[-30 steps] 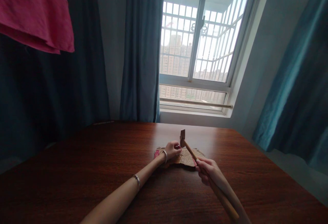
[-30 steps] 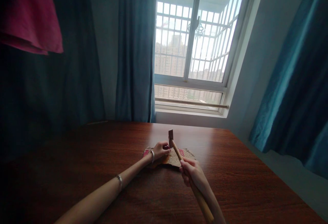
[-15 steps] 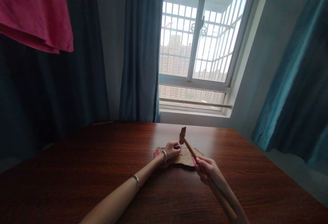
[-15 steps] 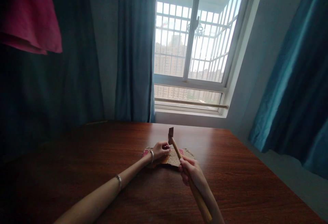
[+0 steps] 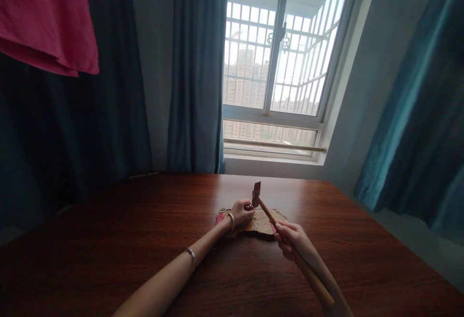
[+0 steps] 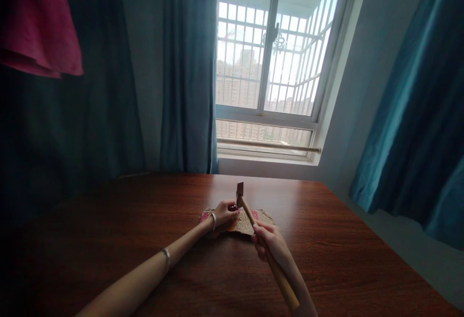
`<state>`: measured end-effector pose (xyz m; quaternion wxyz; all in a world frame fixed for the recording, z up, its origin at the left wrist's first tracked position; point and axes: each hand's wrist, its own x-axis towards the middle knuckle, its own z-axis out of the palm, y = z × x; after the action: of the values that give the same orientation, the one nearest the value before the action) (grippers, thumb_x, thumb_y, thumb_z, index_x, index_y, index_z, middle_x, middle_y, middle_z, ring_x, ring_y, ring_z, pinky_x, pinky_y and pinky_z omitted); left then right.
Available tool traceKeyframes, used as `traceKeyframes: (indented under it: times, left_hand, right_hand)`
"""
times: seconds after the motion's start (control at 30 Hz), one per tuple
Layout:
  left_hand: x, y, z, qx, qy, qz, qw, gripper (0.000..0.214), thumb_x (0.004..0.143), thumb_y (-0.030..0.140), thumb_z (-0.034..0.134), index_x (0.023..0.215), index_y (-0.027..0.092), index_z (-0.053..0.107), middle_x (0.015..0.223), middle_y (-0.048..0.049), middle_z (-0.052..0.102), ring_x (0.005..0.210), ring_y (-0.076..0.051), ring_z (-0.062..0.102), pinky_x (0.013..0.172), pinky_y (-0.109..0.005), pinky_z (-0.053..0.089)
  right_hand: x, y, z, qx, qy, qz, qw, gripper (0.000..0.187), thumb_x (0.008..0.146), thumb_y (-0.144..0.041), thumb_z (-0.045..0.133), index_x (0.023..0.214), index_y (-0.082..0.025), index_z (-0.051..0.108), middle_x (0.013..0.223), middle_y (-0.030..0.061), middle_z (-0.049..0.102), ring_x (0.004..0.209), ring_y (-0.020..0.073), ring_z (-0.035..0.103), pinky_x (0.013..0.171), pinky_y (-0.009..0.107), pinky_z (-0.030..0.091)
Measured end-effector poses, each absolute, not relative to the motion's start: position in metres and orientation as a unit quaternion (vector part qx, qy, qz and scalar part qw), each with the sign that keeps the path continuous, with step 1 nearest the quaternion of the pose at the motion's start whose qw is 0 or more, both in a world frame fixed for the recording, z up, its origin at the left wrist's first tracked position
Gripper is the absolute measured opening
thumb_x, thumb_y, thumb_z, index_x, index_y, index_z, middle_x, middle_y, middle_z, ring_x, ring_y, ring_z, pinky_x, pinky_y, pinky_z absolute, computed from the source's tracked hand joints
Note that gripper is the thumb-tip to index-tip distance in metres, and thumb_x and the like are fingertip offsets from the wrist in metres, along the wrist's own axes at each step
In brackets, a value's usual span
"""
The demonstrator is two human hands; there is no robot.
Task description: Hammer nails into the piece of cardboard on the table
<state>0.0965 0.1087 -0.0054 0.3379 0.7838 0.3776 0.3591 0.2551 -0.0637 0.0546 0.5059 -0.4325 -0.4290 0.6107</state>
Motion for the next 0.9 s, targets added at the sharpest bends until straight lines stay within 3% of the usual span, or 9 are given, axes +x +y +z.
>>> traceKeyframes:
  times: [0.4, 0.57, 0.73, 0.9]
  left_hand:
    - [0.097, 0.110, -0.006, 0.804, 0.361, 0.359, 0.307, 0.018, 0.065, 0.029, 0.058, 0.068, 0.011, 0.062, 0.063, -0.0009, 0.058, 0.062, -0.012, 0.051, 0.057, -0.020, 0.038]
    - [0.097, 0.113, -0.010, 0.803, 0.347, 0.359, 0.325, 0.022, 0.066, 0.027, 0.057, 0.080, 0.011, 0.064, 0.072, -0.0022, 0.061, 0.066, -0.013, 0.054, 0.059, -0.021, 0.040]
    - [0.095, 0.113, -0.008, 0.817, 0.339, 0.354, 0.304, 0.021, 0.066, 0.031, 0.059, 0.073, 0.012, 0.063, 0.065, -0.0010, 0.059, 0.062, -0.012, 0.053, 0.059, -0.021, 0.040]
    - [0.089, 0.112, 0.001, 0.798, 0.305, 0.388, 0.346, 0.049, 0.062, 0.040, 0.065, 0.103, 0.014, 0.055, 0.074, -0.0019, 0.061, 0.066, -0.013, 0.056, 0.062, -0.023, 0.044]
  right_hand:
    - [0.254, -0.065, 0.059, -0.432, -0.425, 0.612, 0.508, 0.035, 0.066, -0.043, 0.061, 0.086, -0.016, 0.053, 0.057, -0.0050, 0.048, 0.030, 0.0012, 0.030, 0.026, 0.015, 0.022]
    - [0.254, -0.064, 0.055, -0.431, -0.434, 0.617, 0.495, 0.033, 0.066, -0.043, 0.062, 0.082, -0.016, 0.052, 0.056, -0.0048, 0.048, 0.030, 0.0015, 0.031, 0.026, 0.014, 0.021]
    - [0.258, -0.064, 0.058, -0.431, -0.454, 0.583, 0.518, 0.026, 0.069, -0.041, 0.057, 0.071, -0.016, 0.051, 0.057, -0.0045, 0.047, 0.030, 0.0012, 0.030, 0.026, 0.015, 0.022]
    - [0.275, -0.058, 0.050, -0.505, -0.478, 0.483, 0.533, 0.014, 0.064, -0.027, 0.053, 0.071, -0.014, 0.055, 0.048, -0.0066, 0.040, 0.030, 0.0034, 0.031, 0.026, 0.016, 0.026]
